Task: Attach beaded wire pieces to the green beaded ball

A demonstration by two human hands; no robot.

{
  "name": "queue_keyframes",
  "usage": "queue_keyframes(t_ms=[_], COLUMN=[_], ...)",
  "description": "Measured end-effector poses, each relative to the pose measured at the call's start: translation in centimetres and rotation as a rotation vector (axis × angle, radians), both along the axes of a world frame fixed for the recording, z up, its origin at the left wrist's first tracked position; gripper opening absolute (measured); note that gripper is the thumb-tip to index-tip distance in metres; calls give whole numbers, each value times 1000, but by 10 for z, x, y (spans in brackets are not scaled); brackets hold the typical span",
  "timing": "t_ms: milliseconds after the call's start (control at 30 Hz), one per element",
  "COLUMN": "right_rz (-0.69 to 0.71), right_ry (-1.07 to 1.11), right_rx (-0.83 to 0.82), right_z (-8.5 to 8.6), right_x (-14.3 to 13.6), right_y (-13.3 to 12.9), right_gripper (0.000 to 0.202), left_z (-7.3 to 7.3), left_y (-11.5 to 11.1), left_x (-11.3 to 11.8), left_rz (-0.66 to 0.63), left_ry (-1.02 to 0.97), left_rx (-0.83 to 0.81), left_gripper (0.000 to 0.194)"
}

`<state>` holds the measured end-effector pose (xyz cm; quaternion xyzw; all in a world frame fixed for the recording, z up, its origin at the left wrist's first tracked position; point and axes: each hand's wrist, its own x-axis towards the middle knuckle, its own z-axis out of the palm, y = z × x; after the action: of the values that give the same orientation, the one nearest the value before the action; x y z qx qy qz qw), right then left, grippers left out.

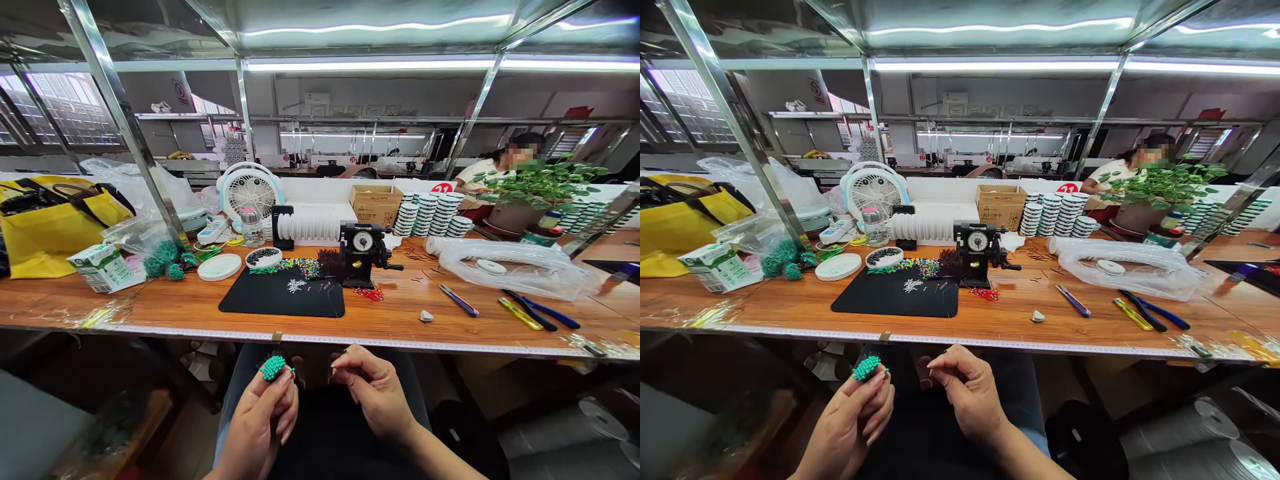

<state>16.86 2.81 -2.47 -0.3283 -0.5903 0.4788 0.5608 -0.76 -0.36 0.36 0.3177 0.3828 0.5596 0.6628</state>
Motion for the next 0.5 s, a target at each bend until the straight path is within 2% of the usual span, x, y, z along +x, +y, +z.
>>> queue_keyframes(t_ms=[200, 500], right_rz=[-11, -86], right_ry=[-40, -160], right_rx=[162, 495], right_z=[11, 21], right_x=[-1, -8], right_y=[-5, -3], right_gripper=[15, 34], left_z=[4, -7], left_y=[-2, -3], left_x=[0, -2], left_rz=[-18, -86], left_ry=[53, 74], left_rx=[13, 42], left_gripper=[25, 29])
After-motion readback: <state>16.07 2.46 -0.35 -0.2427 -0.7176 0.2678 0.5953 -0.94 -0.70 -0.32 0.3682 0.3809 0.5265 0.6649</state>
